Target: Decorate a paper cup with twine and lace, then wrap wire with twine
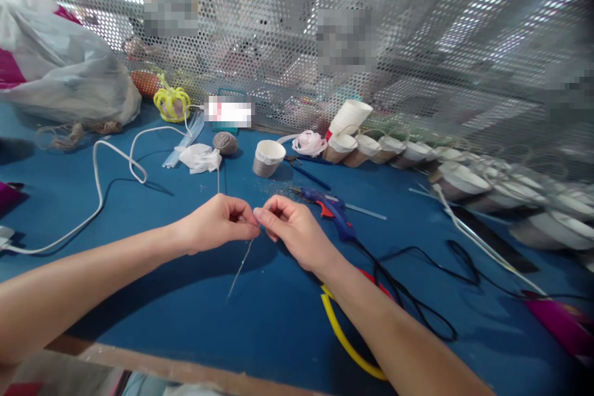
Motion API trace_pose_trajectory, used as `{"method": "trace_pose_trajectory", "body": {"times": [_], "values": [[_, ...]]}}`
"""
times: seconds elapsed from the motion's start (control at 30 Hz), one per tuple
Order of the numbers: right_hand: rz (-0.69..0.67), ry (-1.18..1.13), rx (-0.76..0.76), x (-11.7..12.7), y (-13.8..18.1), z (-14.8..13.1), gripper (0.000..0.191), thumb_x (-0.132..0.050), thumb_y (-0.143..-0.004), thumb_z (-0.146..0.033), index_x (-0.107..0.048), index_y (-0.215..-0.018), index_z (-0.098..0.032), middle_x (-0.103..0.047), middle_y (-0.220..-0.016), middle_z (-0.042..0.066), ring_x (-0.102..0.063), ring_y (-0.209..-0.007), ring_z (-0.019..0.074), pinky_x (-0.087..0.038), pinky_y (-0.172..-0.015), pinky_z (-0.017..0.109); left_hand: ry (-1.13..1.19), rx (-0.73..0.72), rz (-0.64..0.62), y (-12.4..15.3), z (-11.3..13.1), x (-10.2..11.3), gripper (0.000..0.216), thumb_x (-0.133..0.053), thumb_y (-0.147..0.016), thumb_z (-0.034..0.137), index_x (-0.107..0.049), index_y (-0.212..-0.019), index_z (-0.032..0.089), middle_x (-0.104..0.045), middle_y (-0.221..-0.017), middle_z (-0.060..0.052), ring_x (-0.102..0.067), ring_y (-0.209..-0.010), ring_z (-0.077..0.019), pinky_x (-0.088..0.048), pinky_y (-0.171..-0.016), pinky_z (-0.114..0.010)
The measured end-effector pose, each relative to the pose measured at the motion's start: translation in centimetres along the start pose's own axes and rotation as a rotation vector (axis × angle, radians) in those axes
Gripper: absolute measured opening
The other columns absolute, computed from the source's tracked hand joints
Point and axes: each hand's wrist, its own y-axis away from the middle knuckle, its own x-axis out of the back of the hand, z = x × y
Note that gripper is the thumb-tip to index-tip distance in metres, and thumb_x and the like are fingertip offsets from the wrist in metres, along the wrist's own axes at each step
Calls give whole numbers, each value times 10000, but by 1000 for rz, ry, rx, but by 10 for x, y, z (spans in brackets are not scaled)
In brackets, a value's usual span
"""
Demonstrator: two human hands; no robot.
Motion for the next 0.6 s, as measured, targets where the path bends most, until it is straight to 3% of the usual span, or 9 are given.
{"method": "trace_pose_trajectory", "body": {"times": [0.3,0.6], "values": [[-144,-339,-50,4,-2,0,263,-638,-715,-423,-588,-755,-168,-519,-642,-23,-445,-517,77,-347,-498,234,296,126,-113,0,3,2,208,-693,-585,270,-537,-601,133,-442,-496,74,-275,-438,-31,-154,-428,-214],[-69,-169,-30,5,-3,3,303,-654,-694,-430,-492,-652,-177,-425,-549,-64,-394,-470,70,-310,-482,234,69,30,-31,0,2,4,145,-658,-626,251,-600,-679,130,-569,-610,33,-435,-544,-63,-314,-526,-206]]}}
